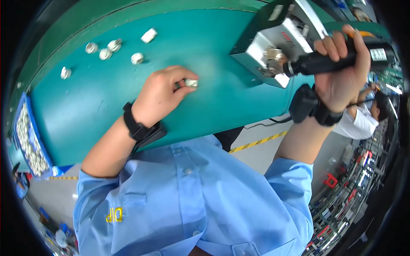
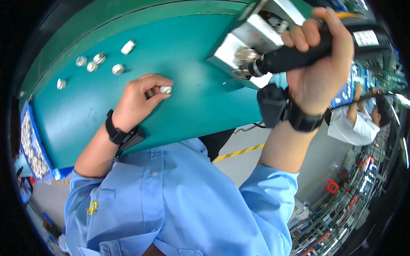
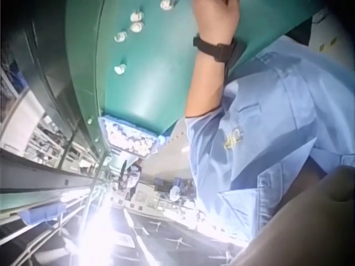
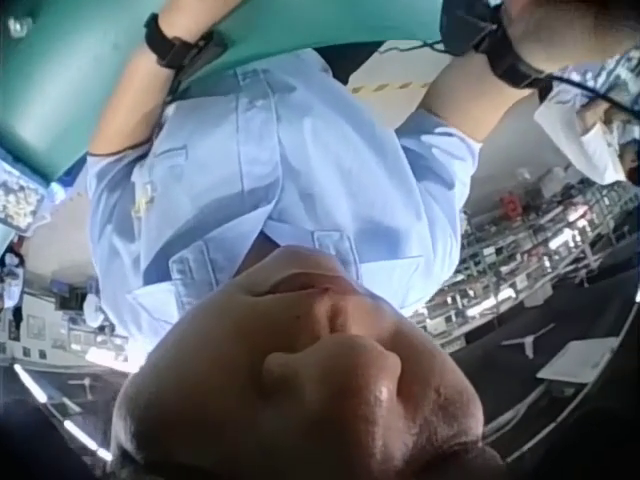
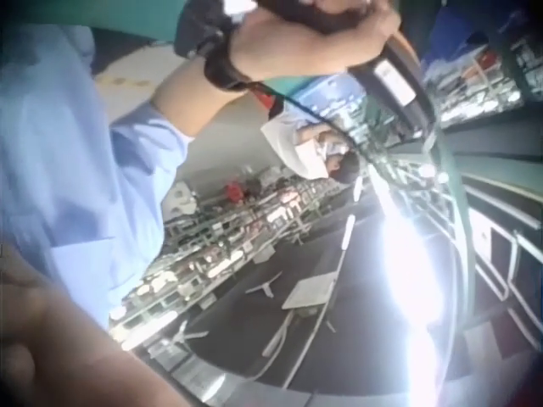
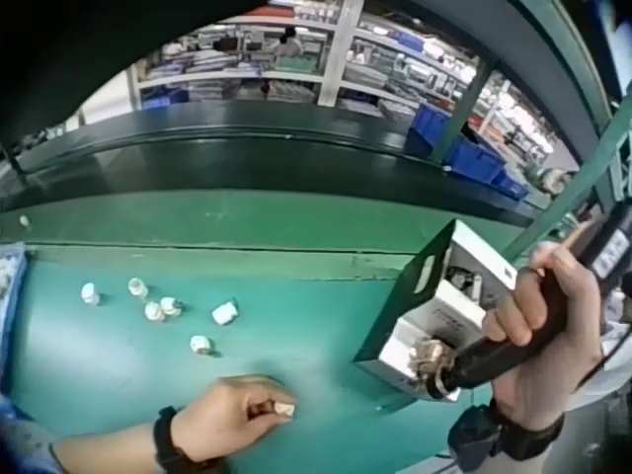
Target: The person picks up a white plastic component from a tray, places it into a metal fixture, and drives a screw into it using a power screwdriver. They then remove the component and place it onto a green conveyor belt before repeating the process.
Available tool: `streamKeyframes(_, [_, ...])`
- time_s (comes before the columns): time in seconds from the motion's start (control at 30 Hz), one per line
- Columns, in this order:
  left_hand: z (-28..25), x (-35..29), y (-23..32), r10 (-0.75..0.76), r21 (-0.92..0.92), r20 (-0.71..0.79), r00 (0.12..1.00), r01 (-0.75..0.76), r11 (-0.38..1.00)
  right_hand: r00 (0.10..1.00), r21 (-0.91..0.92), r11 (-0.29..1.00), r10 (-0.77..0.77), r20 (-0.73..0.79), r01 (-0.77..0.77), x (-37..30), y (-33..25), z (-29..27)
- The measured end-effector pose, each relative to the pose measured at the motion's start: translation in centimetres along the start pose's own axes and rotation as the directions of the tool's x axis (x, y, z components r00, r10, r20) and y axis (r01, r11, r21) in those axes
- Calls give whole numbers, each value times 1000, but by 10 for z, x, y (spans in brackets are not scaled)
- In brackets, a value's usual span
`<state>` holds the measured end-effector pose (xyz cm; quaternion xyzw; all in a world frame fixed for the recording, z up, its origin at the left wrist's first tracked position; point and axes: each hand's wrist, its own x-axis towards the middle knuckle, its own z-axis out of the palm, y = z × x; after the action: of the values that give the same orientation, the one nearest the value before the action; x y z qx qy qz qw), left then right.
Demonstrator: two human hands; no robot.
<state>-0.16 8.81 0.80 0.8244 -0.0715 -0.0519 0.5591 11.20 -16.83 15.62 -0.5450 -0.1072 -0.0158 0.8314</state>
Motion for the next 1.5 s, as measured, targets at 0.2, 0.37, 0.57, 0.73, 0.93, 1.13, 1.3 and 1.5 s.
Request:
streamKeyframes(0.2, [4,6,-2,62,-41,26,998,-61,997,947,99,991,-113,300,87,-57,36,49])
streamKeyframes(0.37, [2,1,-5,43,-78,-7,999,-43,996,883,10,973,-212,420,229,-63,57,68])
streamKeyframes(0.57, [2,-1,-6,67,-84,-1,998,-66,994,896,-89,964,-196,399,250,-69,69,77])
streamKeyframes(0.73, [0,0,-5,129,-23,-2,992,-129,991,870,-120,963,-161,467,243,-66,71,79])
streamKeyframes(0.93, [-3,0,-5,136,-9,-20,991,-136,991,842,-173,955,-116,527,240,-63,76,86])
streamKeyframes(1.13, [-17,5,15,164,114,62,985,-170,979,948,28,971,-238,213,238,-66,50,77])
streamKeyframes(1.3, [-82,96,34,186,462,-129,974,-107,880,849,111,858,-512,129,501,-74,-20,36])
streamKeyframes(1.5, [-125,118,44,181,708,-192,965,9,706,813,-98,807,-582,35,582,-90,-27,12])
